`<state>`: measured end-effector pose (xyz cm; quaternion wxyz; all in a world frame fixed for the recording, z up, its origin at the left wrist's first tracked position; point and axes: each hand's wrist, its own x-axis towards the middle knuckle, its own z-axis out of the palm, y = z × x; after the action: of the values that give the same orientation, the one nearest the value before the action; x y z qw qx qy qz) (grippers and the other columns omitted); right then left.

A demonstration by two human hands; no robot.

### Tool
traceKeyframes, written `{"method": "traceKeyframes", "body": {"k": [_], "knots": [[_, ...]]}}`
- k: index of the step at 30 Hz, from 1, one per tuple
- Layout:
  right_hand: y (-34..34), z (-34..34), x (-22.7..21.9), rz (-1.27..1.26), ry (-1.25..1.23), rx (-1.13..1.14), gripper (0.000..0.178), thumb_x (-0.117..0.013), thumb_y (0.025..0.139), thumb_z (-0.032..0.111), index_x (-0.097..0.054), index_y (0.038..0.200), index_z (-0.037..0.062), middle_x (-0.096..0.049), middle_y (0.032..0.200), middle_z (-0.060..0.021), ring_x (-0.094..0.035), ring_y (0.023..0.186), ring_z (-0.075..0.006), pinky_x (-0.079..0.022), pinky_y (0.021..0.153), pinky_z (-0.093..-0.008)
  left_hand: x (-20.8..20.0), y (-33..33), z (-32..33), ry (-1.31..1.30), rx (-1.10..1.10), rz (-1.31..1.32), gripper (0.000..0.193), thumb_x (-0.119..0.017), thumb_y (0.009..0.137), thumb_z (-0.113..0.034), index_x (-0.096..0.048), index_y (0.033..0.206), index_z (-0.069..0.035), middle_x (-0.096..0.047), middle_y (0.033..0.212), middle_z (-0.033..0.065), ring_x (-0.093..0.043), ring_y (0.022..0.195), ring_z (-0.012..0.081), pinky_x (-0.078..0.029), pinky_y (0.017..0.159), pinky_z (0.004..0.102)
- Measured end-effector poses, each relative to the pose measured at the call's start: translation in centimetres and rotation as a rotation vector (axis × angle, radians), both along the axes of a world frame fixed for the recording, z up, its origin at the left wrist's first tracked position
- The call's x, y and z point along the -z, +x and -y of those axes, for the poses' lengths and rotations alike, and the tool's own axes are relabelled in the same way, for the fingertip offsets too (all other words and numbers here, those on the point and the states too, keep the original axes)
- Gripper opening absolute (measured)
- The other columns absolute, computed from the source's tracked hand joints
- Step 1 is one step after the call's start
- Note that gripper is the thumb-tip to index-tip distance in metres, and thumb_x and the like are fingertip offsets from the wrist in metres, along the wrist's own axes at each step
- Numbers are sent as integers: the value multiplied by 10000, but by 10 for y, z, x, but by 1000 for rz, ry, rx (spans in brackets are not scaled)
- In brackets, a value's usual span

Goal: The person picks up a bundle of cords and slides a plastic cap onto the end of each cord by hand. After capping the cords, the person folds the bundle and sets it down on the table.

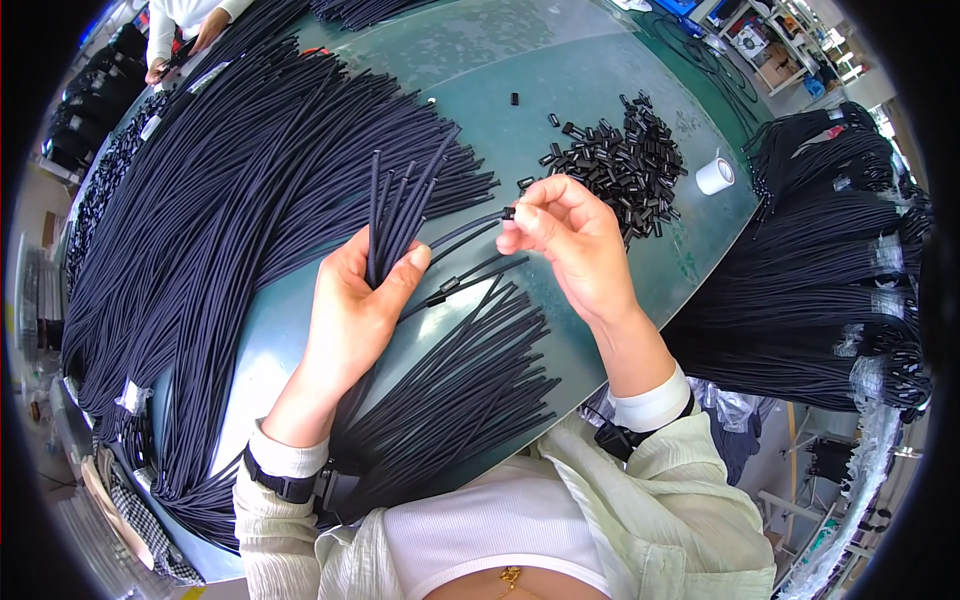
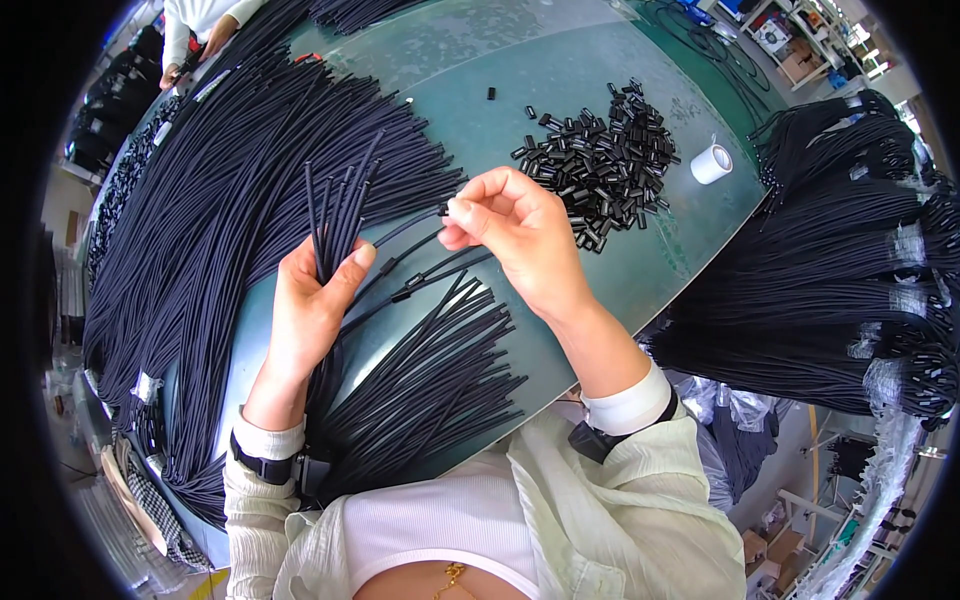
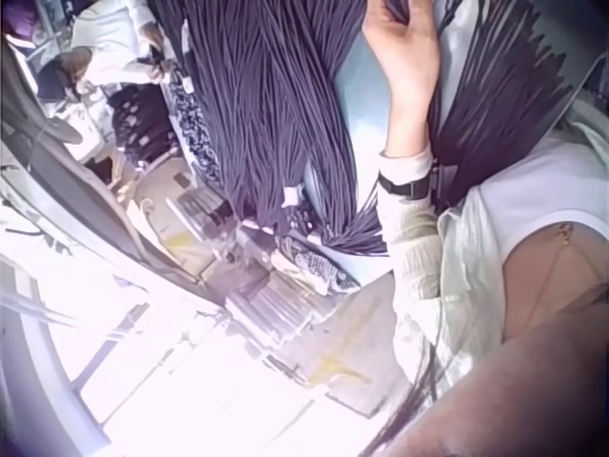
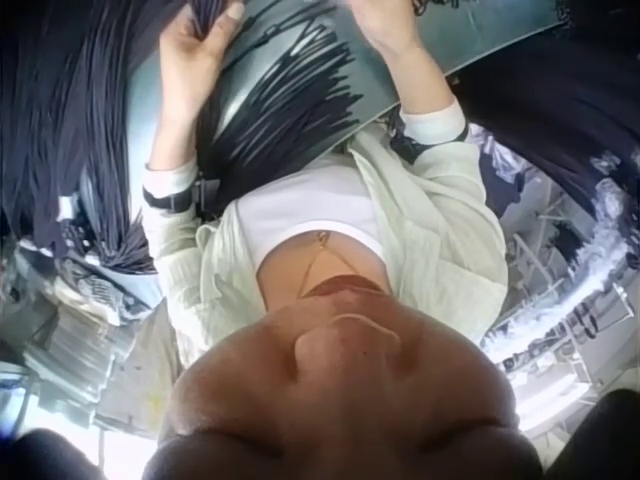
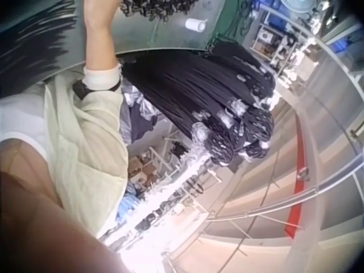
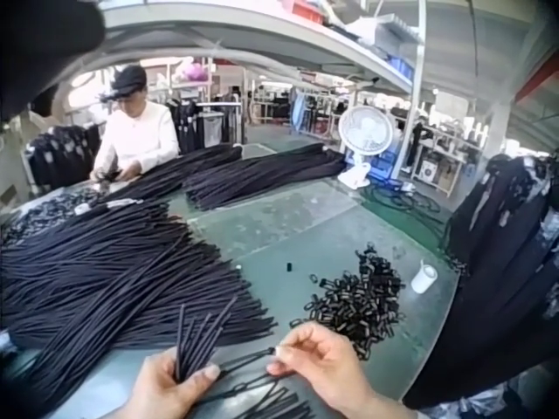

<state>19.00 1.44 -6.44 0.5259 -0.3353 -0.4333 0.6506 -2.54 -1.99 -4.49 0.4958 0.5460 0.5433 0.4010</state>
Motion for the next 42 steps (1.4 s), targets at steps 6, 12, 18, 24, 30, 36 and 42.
{"method": "traceKeyframes", "body": {"k": [6, 12, 18, 24, 30, 36, 42], "knots": [[20, -1, -13, 297, 181, -181, 119, -627, 850, 19, -561, 945, -5, -608, 777, -50, -591, 696, -98, -501, 658, -240, -11, 2, 5, 26, 107, -47, 127, -632, 886, -130, -609, 882, -5, -551, 733, -64, -447, 697, 6, -400, 632, 188], [-11, 18, -13, 320, 155, -321, 75, -591, 878, 49, -572, 922, -9, -602, 773, -51, -582, 689, -97, -479, 632, -219, -11, 18, 11, -32, 155, 128, 133, -621, 893, -131, -626, 912, 1, -569, 749, -51, -456, 700, 13, -411, 626, 202], [2, -8, -21, 392, 84, -367, 145, -559, 911, 130, -606, 879, -3, -612, 786, -42, -572, 687, -81, -457, 626, -208, -12, -7, -1, -105, 146, -187, 177, -605, 912, -170, -634, 957, -1, -585, 764, -37, -474, 688, 24, -407, 608, 204], [23, -117, 4, 1251, 478, -119, 184, -590, 875, 171, -637, 997, 41, -673, 895, -76, -632, 804, -188, -494, 740, -318, -3, -13, -6, 125, -135, 53, 162, -618, 903, -193, -612, 892, -31, -507, 627, -56, -417, 549, 12, -310, 490, 169], [10, -197, 27, 1707, 495, 169, 216, -624, 837, 183, -651, 1015, 64, -671, 916, -150, -647, 854, -307, -508, 763, -389, -13, -4, -5, -66, -81, 108, 149, -605, 908, -191, -613, 904, -43, -460, 623, -75, -382, 552, 7, -296, 497, 181], [-10, -167, 21, 884, 204, -81, 206, -646, 843, 137, -630, 1008, 15, -656, 877, -112, -661, 796, -211, -536, 706, -312, -12, -13, -9, -173, -89, 197, 153, -606, 906, -193, -617, 896, -40, -455, 603, -81, -376, 533, 8, -290, 484, 185], [-41, -41, -19, 183, -10, -280, 155, -606, 883, 103, -592, 981, -16, -640, 862, -81, -658, 765, -177, -541, 702, -275, -6, -12, -8, -131, -49, 222, 156, -603, 903, -167, -632, 905, -14, -428, 553, -73, -333, 466, 14, -235, 435, 188]]}}
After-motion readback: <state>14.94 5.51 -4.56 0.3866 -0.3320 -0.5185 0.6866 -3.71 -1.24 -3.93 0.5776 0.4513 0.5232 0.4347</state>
